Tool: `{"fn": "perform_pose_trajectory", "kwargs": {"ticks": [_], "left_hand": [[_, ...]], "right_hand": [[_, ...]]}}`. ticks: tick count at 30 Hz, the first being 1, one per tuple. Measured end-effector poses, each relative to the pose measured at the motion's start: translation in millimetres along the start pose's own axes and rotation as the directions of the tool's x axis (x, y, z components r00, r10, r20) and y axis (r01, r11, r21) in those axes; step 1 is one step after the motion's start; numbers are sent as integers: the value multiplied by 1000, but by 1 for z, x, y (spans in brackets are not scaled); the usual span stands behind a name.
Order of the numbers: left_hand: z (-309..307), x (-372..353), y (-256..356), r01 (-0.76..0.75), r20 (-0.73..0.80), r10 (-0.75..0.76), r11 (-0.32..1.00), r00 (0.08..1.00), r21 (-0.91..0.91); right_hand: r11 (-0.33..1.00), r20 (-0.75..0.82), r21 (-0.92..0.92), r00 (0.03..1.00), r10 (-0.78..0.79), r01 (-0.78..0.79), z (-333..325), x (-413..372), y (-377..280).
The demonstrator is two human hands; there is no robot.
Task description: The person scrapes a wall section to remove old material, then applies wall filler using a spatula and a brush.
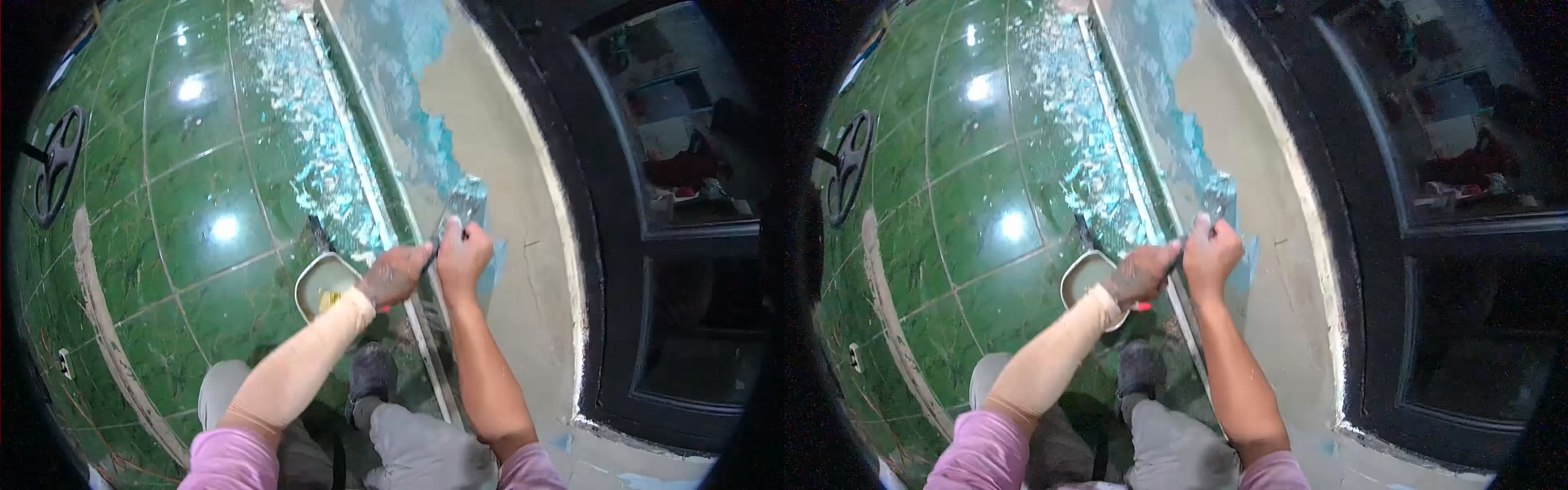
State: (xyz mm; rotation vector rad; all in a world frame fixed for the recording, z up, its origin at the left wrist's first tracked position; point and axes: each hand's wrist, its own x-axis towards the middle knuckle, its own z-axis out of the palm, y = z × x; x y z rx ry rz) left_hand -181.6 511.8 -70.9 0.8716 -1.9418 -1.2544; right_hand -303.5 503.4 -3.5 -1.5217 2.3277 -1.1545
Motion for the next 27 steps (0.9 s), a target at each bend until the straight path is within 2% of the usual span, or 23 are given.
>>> {"fn": "perform_pose_trajectory", "kwargs": {"ticks": [1, 2, 3, 4, 5, 7, 8, 9, 10, 11, 13, 14, 16, 17, 18, 21, 22, 23, 25, 26, 27], "left_hand": [[-1, 2, 13, 192, 14, -192, 971, 981, -140], [-10, 8, 15, 324, 74, -316, 925, 946, -197], [-24, 13, 21, 332, 108, -319, 931, 942, -153], [-27, 13, 22, 219, 105, -214, 975, 971, -40], [-16, 6, 4, -128, 38, 124, 977, 992, 170], [20, -10, -21, -258, -108, 291, 934, 951, 245], [19, -3, -25, -319, -190, 393, 889, 899, 330], [14, -4, -18, -151, -131, 171, 977, 977, 151], [-1, -5, -1, 62, -15, -62, 998, 998, -24], [-16, -3, 20, 285, 155, -260, 943, 953, -170], [5, 3, 1, 141, 22, -140, 978, 990, -157], [27, 12, -25, -122, -294, 93, 989, 951, -84], [-3, 28, -4, 93, -278, -196, 934, 941, -344], [-41, 27, 30, 584, 184, -588, 618, 788, -526], [-26, 7, 36, 651, 275, -609, 567, 744, -504], [-34, 11, 48, 679, 313, -612, 569, 727, -464], [-38, 12, 44, 626, 236, -607, 580, 759, -521], [-40, 14, 36, 567, 157, -599, 594, 785, -570], [-54, 15, 28, 592, 228, -563, 633, 794, -498], [-31, 11, 30, 545, 180, -549, 629, 816, -554], [-21, 6, 41, 552, 183, -568, 590, 803, -590]], "right_hand": [[1000, -3, -8, 1000, 11, -12, -3, 4, 2], [996, -9, -58, 998, -65, 64, 6, 20, 9], [996, -23, -62, 997, -71, 70, 6, 18, 8], [996, -39, -70, 997, -62, 59, 4, 9, 5], [996, -67, -67, 996, -67, 63, 3, 5, 2], [994, -33, -68, 996, -84, 81, -1, 6, 3], [991, -28, -60, 993, -119, 117, 3, 22, 0], [989, -2, -66, 991, -131, 131, 4, 21, 5], [991, 2, -85, 994, -106, 106, 3, 4, 17], [991, -8, -116, 997, -71, 69, -4, -16, 31], [987, -74, -104, 989, -131, 123, 2, 0, 21], [998, -58, 36, 997, -56, 59, 1, 1, 12], [993, -83, -36, 990, -116, 113, 14, 32, -16], [990, -76, -91, 991, -111, 104, 19, 35, -17], [995, -85, -54, 993, -87, 83, 19, 29, -8], [991, -56, -135, 998, -31, 23, 1, 9, -10], [974, -42, -144, 982, -183, 175, 8, 17, -8], [986, -56, -110, 990, -130, 124, 16, 20, -1], [999, -61, -46, 998, -18, 15, 27, 23, -11], [984, -117, -137, 984, -132, 115, 24, 19, 5], [986, -94, -135, 989, -116, 103, 14, 16, 6]]}}
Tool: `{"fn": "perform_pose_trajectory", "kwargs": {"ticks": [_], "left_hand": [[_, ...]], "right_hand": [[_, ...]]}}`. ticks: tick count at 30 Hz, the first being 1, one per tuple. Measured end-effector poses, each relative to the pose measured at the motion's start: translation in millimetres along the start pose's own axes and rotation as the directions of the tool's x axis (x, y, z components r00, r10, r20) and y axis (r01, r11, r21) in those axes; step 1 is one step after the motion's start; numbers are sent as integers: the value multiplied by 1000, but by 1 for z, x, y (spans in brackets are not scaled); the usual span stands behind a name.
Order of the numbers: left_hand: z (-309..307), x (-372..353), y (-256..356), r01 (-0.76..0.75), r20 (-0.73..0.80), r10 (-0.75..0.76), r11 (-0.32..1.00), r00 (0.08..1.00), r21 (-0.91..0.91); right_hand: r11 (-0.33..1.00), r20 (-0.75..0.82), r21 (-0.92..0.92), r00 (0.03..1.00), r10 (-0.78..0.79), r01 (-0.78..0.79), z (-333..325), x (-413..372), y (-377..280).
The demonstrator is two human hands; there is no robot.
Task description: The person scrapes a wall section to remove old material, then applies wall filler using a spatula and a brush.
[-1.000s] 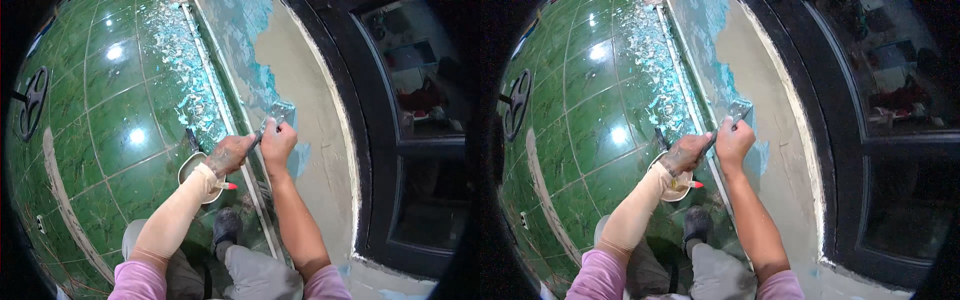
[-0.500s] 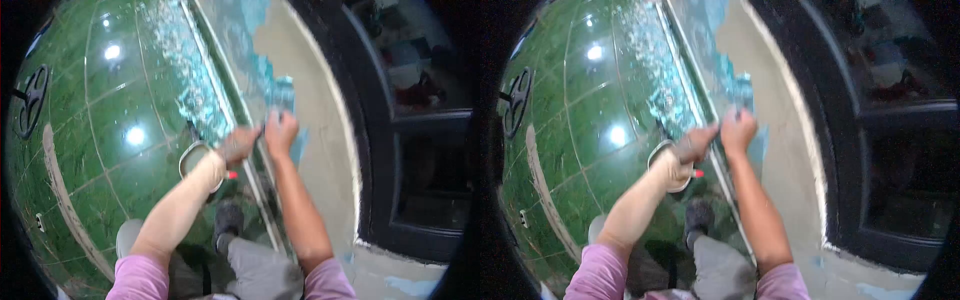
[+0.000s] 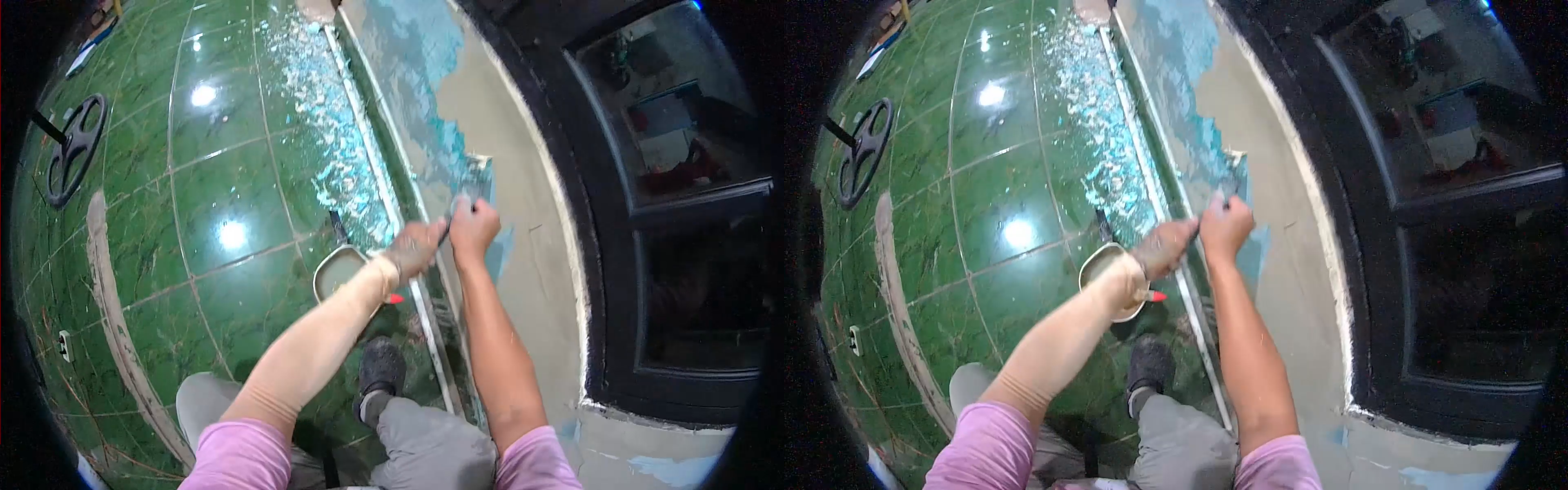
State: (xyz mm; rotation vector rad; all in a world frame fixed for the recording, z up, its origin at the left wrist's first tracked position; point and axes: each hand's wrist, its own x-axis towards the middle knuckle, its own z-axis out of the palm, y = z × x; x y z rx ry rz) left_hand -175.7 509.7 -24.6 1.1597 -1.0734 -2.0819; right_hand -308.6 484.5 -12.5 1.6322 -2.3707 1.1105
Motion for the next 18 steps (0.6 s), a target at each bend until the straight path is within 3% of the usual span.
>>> {"fn": "perform_pose_trajectory", "kwargs": {"ticks": [2, 3, 6, 10, 13, 14, 15, 16, 17, 18], "left_hand": [[7, 1, -3, 10, 23, -8, 998, 1000, -62], [5, 7, -3, -76, 33, 78, 996, 996, -54], [-7, 7, 28, -94, 24, 92, 986, 996, 136], [5, 12, -8, -329, 81, 323, 868, 943, 372], [9, 22, -5, -323, 34, 323, 929, 946, 181], [8, 32, -25, -530, 37, 544, 796, 838, 292], [7, 42, -44, -679, 38, 733, 607, 679, 413], [13, 47, -72, -765, 65, 911, 302, 408, 569], [13, 31, -52, -598, 55, 630, 702, 775, 385], [13, 16, -30, -216, 32, 215, 943, 976, 253]], "right_hand": [[1000, 55, 21, 998, 8, -9, -9, 3, -5], [999, 65, -33, 998, -19, 22, -8, 11, -13], [995, 26, 99, 1000, -15, 12, -1, 18, -19], [996, 57, 80, 998, -31, 26, -14, 5, -10], [992, 143, 90, 987, 72, -85, -14, 12, -12], [988, 143, 117, 986, 86, -103, -10, 16, -16], [993, 134, 114, 991, 2, -18, -18, 3, -6], [988, 114, 155, 993, -13, -5, -16, -4, -2], [980, 85, 199, 996, -21, 4, -8, -8, 2], [973, 51, 232, 999, -19, 6, -2, -7, 5]]}}
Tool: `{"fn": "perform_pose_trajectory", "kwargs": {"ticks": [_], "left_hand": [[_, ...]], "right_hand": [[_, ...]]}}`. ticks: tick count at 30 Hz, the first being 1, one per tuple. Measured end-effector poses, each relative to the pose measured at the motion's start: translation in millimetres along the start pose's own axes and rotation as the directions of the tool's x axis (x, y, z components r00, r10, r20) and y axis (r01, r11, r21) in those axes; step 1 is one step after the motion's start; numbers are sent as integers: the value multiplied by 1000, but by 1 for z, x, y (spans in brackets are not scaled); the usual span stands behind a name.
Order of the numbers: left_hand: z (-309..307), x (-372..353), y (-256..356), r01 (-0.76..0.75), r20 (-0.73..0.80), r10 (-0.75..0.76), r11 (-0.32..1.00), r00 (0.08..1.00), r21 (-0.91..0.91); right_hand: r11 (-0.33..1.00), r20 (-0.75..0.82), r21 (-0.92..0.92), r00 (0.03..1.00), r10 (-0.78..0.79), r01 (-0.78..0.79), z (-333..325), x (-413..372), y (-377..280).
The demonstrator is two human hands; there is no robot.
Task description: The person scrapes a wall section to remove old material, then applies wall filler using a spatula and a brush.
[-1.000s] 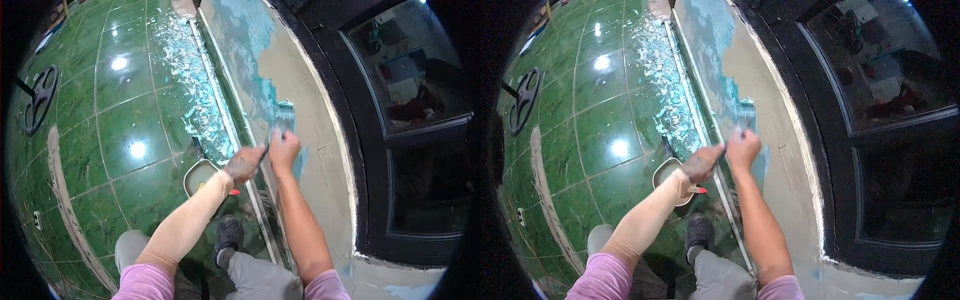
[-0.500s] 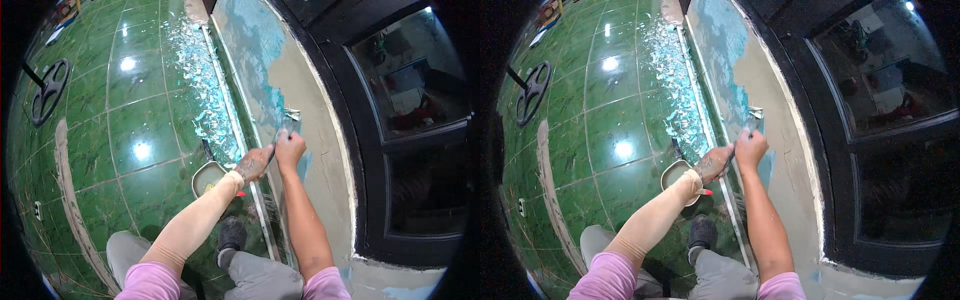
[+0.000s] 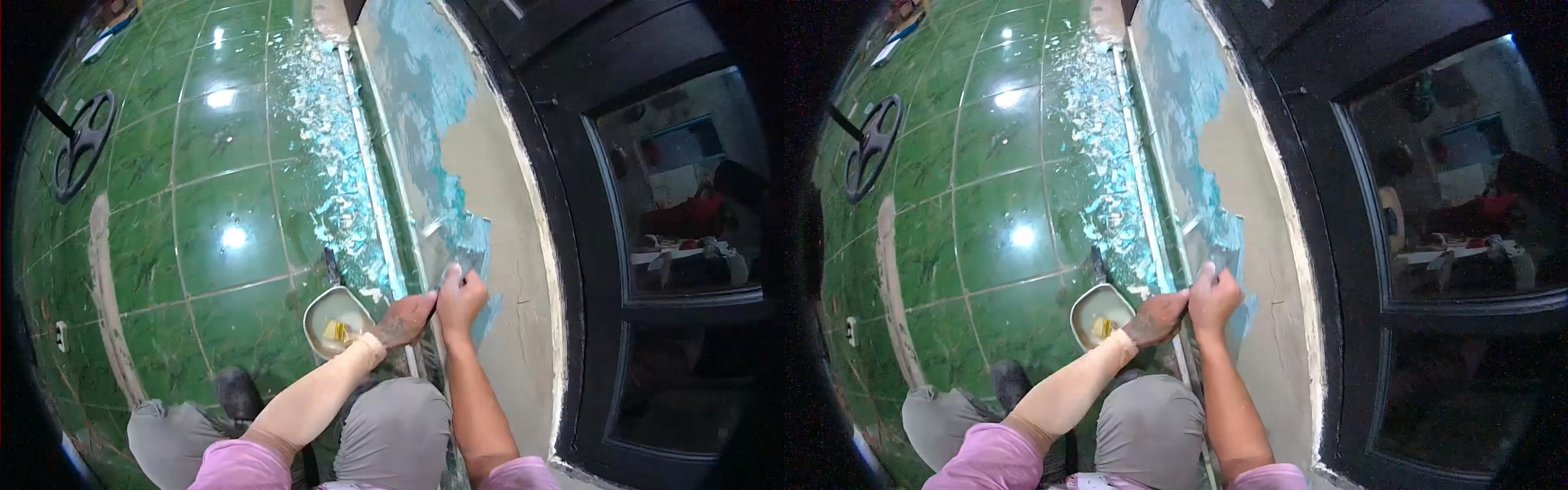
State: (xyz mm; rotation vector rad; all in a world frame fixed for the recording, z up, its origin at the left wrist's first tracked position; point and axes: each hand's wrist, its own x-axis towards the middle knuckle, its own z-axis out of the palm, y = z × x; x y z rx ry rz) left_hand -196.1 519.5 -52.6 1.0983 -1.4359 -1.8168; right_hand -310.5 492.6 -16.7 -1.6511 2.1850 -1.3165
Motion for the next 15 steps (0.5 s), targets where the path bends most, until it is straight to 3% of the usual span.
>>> {"fn": "perform_pose_trajectory", "kwargs": {"ticks": [1, 2, 4, 5, 6, 7, 8, 9, 10, 12, 13, 14, 15], "left_hand": [[-5, 19, -6, -298, -73, 328, 916, 942, 269], [-10, 38, -14, -504, -51, 613, 692, 789, 517], [-20, 28, 19, -223, -8, 232, 944, 973, 242], [-1, 32, -9, -335, -54, 377, 873, 925, 355], [10, 34, -24, -424, -84, 516, 776, 852, 468], [14, 20, -18, -506, -191, 582, 796, 790, 332], [6, 21, -9, -501, -132, 566, 798, 814, 337], [-7, 24, -1, -493, -68, 542, 804, 837, 333], [-19, 25, 5, -477, -3, 506, 815, 863, 329], [-32, 18, 15, -95, 129, 98, 995, 987, -27], [-25, 13, 23, 9, 139, 3, 997, 990, -82], [-23, 15, 30, 95, 150, -75, 987, 986, -131], [-18, 9, 31, -110, -45, 108, 994, 993, -30]], "right_hand": [[992, 19, -129, 1000, -10, 13, 6, 20, -4], [992, 7, -123, 1000, -21, 21, 12, 30, -6], [995, -25, -98, 999, -35, 32, 20, 45, -27], [972, -14, -233, 1000, -6, 3, 11, 35, -17], [984, -15, -178, 1000, -19, 16, 7, 34, -22], [990, -15, -138, 1000, -8, 6, 2, 25, -24], [994, -16, -108, 1000, 19, -21, -3, 19, -23], [956, 5, -290, 999, -51, 51, -3, 27, -28], [967, -27, -254, 999, -34, 26, 2, 32, -30], [986, -77, -166, 997, 9, -22, 15, 32, -34], [971, -35, -211, 993, 111, -116, 8, 29, -34], [972, -29, -224, 997, 70, -75, 7, 27, -33], [970, -32, -239, 999, 23, -30, 4, 26, -34]]}}
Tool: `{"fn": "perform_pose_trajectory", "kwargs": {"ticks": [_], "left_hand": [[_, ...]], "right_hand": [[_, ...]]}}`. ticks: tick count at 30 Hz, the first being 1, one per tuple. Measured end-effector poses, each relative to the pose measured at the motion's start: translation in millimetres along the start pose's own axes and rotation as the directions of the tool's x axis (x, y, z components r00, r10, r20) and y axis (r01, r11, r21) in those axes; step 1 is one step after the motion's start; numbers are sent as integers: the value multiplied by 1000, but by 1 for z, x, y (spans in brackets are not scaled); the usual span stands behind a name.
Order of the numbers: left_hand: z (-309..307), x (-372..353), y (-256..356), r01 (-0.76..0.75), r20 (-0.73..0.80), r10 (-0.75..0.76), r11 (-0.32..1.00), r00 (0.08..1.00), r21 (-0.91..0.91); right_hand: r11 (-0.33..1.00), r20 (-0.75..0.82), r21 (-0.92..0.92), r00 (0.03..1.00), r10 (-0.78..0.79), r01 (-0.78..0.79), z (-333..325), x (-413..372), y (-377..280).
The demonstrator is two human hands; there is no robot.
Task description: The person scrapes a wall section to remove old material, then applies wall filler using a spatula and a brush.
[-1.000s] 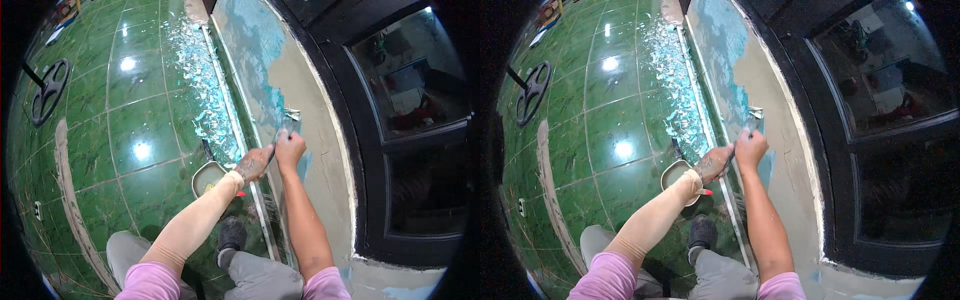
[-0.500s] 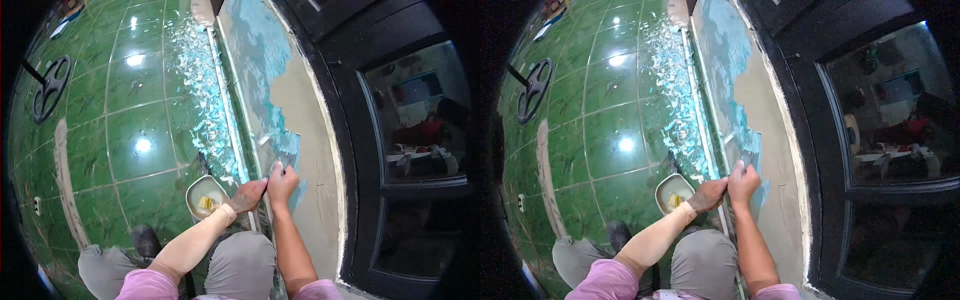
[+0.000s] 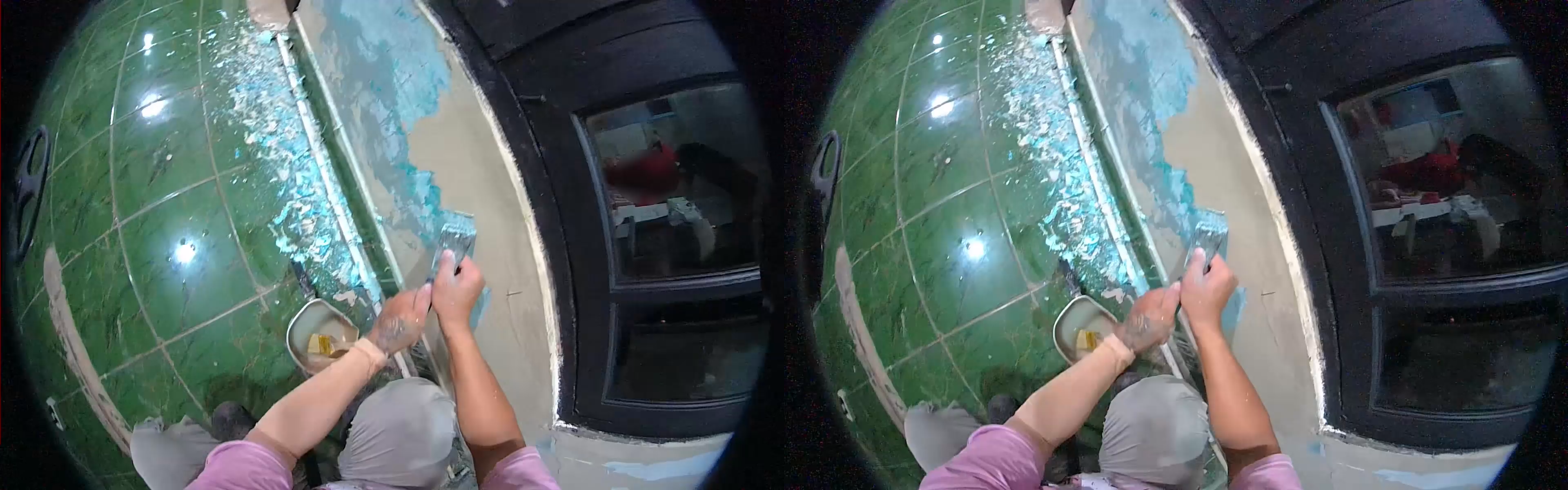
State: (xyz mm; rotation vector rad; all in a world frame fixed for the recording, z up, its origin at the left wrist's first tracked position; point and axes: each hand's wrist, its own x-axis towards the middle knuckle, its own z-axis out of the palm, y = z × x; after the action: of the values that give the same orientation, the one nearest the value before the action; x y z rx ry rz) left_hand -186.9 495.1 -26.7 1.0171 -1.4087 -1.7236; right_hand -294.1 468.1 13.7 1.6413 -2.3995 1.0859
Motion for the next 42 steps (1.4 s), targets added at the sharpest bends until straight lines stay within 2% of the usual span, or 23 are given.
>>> {"fn": "perform_pose_trajectory", "kwargs": {"ticks": [2, 3, 5, 7, 8, 12, 13, 14, 15, 17, 18, 21, 22, 25, 27, 29, 30, 33, 34, 35, 37, 40, 42], "left_hand": [[-12, 24, -6, -142, -45, 142, 990, 989, 2], [-16, 26, -11, -182, -55, 182, 983, 982, 0], [-16, 17, -8, -15, -9, 14, 994, 1000, -110], [11, 4, -20, -234, -185, 229, 972, 956, -4], [20, 10, -28, -255, -228, 237, 965, 944, -57], [-18, 33, -13, -182, -87, 183, 983, 979, 22], [-9, 26, -16, -416, -203, 446, 892, 871, 176], [-7, 25, -22, -238, -82, 246, 966, 966, 99], [-17, 14, -4, -25, 70, 23, 999, 997, 37], [-42, 32, 11, -5, 74, 5, 1000, 997, -8], [-47, 34, 9, 17, 84, -15, 999, 996, -27], [-1, 24, -33, -326, -108, 334, 941, 936, 87], [1, 24, -32, -272, -117, 295, 945, 948, 180], [-40, 48, -2, -117, 54, 114, 991, 992, 60], [-37, 40, 6, 7, 61, -5, 1000, 998, -28], [8, 40, -41, -330, -211, 344, 939, 915, 102], [-15, 39, -17, -291, -111, 292, 956, 950, 23], [-25, 53, -23, -247, 128, 225, 949, 966, 196], [-35, 64, -20, -265, 176, 223, 926, 959, 270], [-7, 51, -51, -468, -62, 504, 835, 862, 290], [-7, 48, -34, -341, -80, 343, 939, 936, 31], [-10, 20, -11, -69, 127, 79, 994, 989, -82], [-39, 35, 7, 66, 206, -46, 994, 977, -91]], "right_hand": [[990, 8, -103, 996, -91, 92, 9, 14, 3], [995, -2, -90, 999, -51, 51, 10, 7, 7], [1000, -40, -28, 999, -15, 14, 18, 9, 7], [997, -17, -72, 999, -38, 36, 15, 16, -1], [991, -19, -106, 997, -80, 77, 15, 22, 0], [996, -9, -88, 1000, 8, -9, 16, 6, -2], [997, -23, -79, 1000, -7, 5, 19, 11, -6], [997, -33, 82, 999, -8, 11, 19, 2, 5], [1000, -26, 10, 999, -28, 28, 22, 13, 2], [989, 14, -144, 999, -32, 33, 28, 21, 0], [991, 23, -132, 1000, 5, -2, 23, 9, 4], [998, 24, -49, 999, 36, -34, 17, 9, -7], [998, 7, 54, 1000, 21, -21, 18, 8, -9], [999, 68, -51, 997, 20, -17, 32, 34, -14], [999, 37, 49, 999, -6, 4, 35, 26, 2], [996, 2, 52, 997, -79, 78, 28, 23, 0], [995, 1, 25, 995, -96, 96, 25, 26, -7], [998, 127, -26, 990, 61, -58, 43, 53, -23], [981, 58, -191, 998, -8, 19, 32, 39, -19], [993, 47, -102, 997, -55, 59, 34, 37, -20], [996, 25, 25, 996, -91, 90, 28, 27, -13], [998, 26, -49, 999, -30, 31, 36, 40, -9], [1000, 31, 16, 999, -17, 16, 48, 48, -13]]}}
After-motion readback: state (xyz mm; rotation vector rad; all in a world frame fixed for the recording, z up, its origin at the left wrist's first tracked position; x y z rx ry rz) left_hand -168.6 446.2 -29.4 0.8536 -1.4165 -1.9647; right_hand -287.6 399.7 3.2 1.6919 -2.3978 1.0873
